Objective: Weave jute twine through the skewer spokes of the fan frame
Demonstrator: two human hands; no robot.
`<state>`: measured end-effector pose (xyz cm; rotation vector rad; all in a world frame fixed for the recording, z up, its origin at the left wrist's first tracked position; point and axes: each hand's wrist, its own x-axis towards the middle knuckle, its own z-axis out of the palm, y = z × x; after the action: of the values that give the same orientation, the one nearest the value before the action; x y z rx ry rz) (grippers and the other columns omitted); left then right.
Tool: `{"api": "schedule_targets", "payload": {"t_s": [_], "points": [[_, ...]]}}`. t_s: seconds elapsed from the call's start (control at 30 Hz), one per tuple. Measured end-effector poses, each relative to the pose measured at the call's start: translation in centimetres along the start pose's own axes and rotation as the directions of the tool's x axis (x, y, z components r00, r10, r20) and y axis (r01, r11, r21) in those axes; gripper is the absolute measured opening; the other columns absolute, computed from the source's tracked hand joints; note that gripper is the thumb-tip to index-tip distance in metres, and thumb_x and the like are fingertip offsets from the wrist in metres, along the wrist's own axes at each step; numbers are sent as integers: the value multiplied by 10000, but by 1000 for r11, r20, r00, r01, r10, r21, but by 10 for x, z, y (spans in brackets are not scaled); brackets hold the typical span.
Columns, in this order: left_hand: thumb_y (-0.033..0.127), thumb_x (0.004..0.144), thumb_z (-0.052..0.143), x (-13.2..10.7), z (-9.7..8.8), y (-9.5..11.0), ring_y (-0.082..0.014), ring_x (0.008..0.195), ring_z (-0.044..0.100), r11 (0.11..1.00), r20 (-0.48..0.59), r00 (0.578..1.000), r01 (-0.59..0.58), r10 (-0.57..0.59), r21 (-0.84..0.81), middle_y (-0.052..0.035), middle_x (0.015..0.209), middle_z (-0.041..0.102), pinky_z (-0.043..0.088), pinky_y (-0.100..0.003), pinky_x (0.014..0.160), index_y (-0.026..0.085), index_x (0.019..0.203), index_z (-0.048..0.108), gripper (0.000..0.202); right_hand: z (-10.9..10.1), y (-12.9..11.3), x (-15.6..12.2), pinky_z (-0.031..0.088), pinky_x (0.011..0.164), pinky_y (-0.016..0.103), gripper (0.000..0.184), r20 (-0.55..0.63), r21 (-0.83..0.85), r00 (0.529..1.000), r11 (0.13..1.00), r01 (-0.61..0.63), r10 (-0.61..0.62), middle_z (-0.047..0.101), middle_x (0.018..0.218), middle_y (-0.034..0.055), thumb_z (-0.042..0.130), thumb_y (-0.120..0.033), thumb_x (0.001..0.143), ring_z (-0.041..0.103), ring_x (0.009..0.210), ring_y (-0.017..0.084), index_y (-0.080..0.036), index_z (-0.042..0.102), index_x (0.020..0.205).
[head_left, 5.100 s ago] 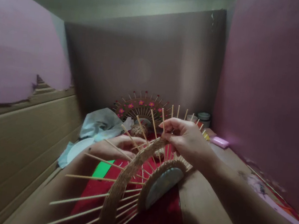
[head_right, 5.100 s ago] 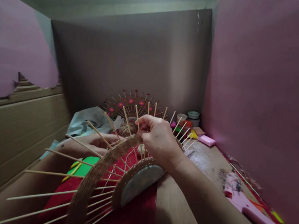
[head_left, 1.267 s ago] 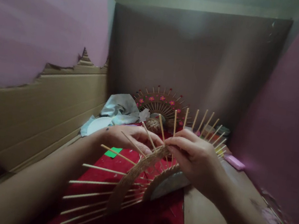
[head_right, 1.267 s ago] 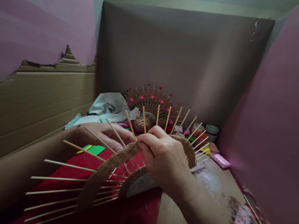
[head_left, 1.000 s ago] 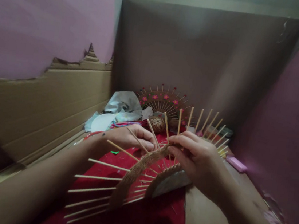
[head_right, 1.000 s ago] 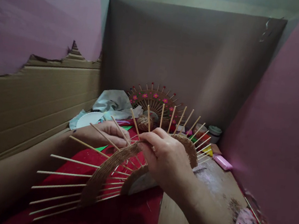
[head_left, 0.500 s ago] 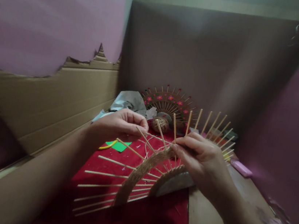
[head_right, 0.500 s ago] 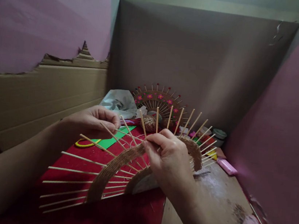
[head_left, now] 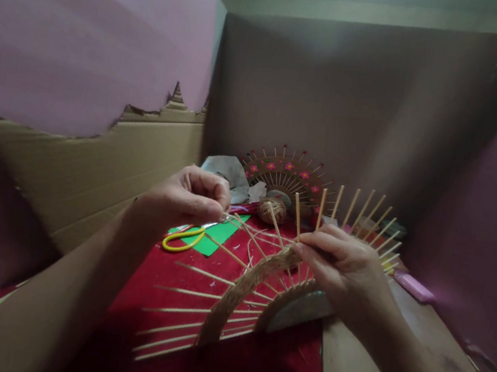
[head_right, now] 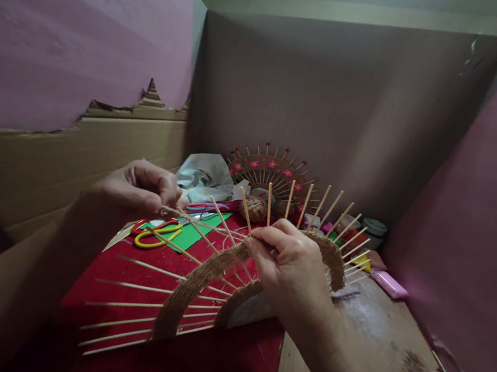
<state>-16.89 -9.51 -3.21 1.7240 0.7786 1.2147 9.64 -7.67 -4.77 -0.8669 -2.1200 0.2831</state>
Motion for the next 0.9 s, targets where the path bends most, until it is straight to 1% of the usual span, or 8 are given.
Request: {"api": "schedule_targets", "payload": {"t_s": [0.07,0.13,0.27,0.4,0.5,0.6,0.7,0.9], "points": [[242,643,679,3,-10,-6,-72,445,378,999,3,999,42,-42,29,16,475,439,292,-211,418,157,582,594,135,-1,-1,0,392,588,258,136,0,-3,1000,1000,-3,3,562,695,2,566,-240,794,523,628,108,-195,692,769],[247,659,677,8,-18,-13,-61,428,342,989,73,989,119,-126,91,25,463,422,251,-208,402,150,581,584,155,-1,-1,0,394,590,257,133,0,-7,1000,1000,-5,5,566,696,1,570,-241,791,526,629,107,-197,694,773],[278,690,672,18,-16,-23,-53,414,309,916,219,922,240,-319,321,46,456,397,210,-196,381,136,623,595,175,-1,-1,0,403,588,257,132,-6,-17,1000,1000,-3,3,574,693,2,573,-246,786,535,629,109,-196,694,773],[330,719,648,23,4,-30,-72,468,402,846,346,853,184,-390,500,32,509,458,309,-188,428,140,616,599,221,-1,-2,0,418,588,259,135,-11,-25,1000,1000,14,-14,586,703,11,560,-231,786,546,635,117,-196,690,773],[331,753,619,26,12,-33,-125,636,552,834,441,826,62,-351,548,-25,664,609,433,-223,589,156,705,659,185,-1,-2,0,429,589,263,133,-11,-35,1000,999,24,-24,592,705,18,559,-227,785,553,639,126,-197,687,768],[244,750,634,26,14,-27,-187,926,588,880,510,829,-45,-231,473,-74,973,667,435,-291,836,191,914,688,181,-1,-1,0,432,575,257,134,-20,-37,999,999,35,-36,590,697,18,558,-236,786,551,632,126,-200,685,764],[176,753,627,23,17,-18,-214,1075,537,948,497,851,0,-167,319,-90,1132,624,386,-329,940,197,1071,641,319,-1,-2,-1,428,559,248,132,-23,-34,999,999,29,-30,588,695,15,562,-246,784,545,617,120,-201,686,773],[175,747,639,16,33,-21,-179,914,614,976,412,886,206,-215,68,-96,985,680,462,-298,830,145,1010,657,266,-1,-3,-1,422,560,244,127,-16,-43,1000,999,9,-9,584,701,9,570,-247,781,543,608,113,-199,688,781]]}}
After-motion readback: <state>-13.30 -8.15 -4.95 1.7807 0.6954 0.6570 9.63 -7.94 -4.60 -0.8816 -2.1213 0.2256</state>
